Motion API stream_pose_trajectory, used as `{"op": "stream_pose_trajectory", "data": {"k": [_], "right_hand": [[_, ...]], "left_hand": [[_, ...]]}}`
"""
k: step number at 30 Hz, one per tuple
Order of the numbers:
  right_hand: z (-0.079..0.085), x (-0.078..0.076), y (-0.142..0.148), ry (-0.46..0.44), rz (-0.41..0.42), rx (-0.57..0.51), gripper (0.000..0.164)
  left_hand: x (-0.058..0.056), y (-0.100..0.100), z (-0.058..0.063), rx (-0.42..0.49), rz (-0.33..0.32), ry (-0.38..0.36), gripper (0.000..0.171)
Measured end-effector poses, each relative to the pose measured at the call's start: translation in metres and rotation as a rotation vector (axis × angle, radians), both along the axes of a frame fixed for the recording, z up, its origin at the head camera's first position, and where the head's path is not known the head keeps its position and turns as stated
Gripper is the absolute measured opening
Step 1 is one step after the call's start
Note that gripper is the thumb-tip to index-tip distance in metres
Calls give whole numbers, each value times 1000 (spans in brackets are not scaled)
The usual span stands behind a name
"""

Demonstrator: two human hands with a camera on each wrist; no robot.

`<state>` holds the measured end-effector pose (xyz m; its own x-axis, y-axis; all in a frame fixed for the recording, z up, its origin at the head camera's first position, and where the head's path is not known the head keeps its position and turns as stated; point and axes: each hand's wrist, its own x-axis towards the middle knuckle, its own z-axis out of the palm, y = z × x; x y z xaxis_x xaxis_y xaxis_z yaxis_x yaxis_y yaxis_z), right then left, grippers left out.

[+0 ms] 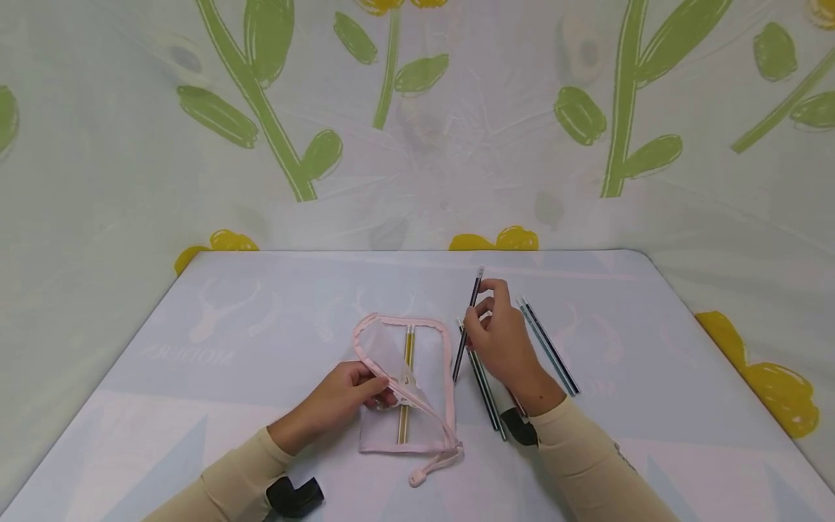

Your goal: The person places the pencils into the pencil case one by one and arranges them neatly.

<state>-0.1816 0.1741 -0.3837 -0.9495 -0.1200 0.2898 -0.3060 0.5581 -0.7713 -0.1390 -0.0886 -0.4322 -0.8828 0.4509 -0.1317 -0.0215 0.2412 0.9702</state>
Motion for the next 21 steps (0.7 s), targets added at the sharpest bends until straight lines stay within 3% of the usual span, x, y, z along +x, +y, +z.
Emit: {"op": "stream_pose_trajectory", "data": {"k": [9, 21], "right_hand": [[1, 1, 1, 71, -19, -3, 37], [3, 5, -2, 74, -40, -23, 36]], "left_hand": [[0, 0, -1, -8, -1, 2, 27], [-1, 0, -2, -1, -1, 1, 27]]}}
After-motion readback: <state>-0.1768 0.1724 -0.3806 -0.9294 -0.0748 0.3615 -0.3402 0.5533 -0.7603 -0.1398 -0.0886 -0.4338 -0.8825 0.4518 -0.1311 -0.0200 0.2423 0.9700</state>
